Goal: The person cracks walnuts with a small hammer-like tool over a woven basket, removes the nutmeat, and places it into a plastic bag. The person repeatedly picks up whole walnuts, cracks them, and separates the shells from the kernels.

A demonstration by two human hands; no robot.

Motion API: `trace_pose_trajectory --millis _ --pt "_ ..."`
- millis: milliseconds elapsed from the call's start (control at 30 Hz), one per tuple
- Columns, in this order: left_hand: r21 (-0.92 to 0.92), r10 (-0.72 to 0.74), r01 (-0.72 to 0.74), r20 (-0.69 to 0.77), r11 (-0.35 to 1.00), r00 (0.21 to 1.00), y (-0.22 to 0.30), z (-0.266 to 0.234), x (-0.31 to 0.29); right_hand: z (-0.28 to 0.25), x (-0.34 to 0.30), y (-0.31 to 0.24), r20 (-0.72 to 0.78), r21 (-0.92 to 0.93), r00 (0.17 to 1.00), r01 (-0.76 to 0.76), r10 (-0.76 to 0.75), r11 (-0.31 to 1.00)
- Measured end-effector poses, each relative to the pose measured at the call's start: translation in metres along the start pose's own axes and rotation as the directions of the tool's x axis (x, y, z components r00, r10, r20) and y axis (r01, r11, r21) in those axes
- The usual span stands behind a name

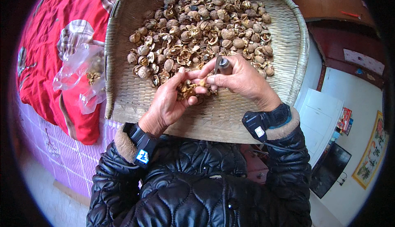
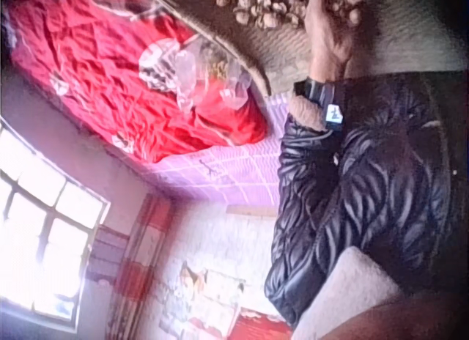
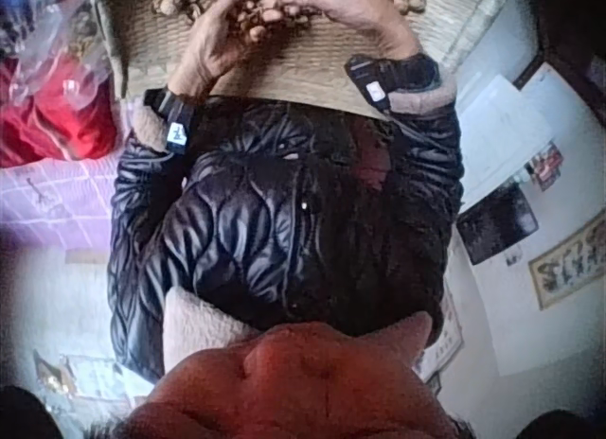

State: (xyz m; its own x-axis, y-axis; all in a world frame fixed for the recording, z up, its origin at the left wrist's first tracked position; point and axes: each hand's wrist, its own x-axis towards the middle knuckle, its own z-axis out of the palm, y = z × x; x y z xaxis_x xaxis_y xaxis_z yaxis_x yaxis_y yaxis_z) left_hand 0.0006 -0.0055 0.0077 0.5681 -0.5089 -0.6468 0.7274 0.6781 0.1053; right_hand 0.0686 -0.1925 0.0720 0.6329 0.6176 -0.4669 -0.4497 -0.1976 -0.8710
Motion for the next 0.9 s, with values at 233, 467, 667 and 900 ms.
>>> trace_pose_trajectory --millis 233,467,667,900 --pt "-0.240 0.056 0.005 0.246 0.971 0.968 0.004 -0.011 0.000 0.005 0.001 -0.005 -0.217 -0.099 0.975 -0.080 0.057 0.992" --pt "-0.461 0.200 -0.028 0.328 0.887 0.923 0.014 -0.016 -0.012 0.008 -0.001 -0.003 -0.266 -0.083 0.962 -0.095 0.070 0.992" --pt "-0.334 0.272 -0.158 0.329 0.929 0.904 0.040 -0.030 -0.040 0.008 -0.003 -0.006 -0.277 -0.095 0.955 -0.140 0.109 0.986" --pt "0.271 0.560 -0.546 0.029 0.793 0.828 0.105 -0.059 -0.119 0.008 -0.005 -0.004 -0.337 -0.060 0.928 -0.193 0.162 0.979"
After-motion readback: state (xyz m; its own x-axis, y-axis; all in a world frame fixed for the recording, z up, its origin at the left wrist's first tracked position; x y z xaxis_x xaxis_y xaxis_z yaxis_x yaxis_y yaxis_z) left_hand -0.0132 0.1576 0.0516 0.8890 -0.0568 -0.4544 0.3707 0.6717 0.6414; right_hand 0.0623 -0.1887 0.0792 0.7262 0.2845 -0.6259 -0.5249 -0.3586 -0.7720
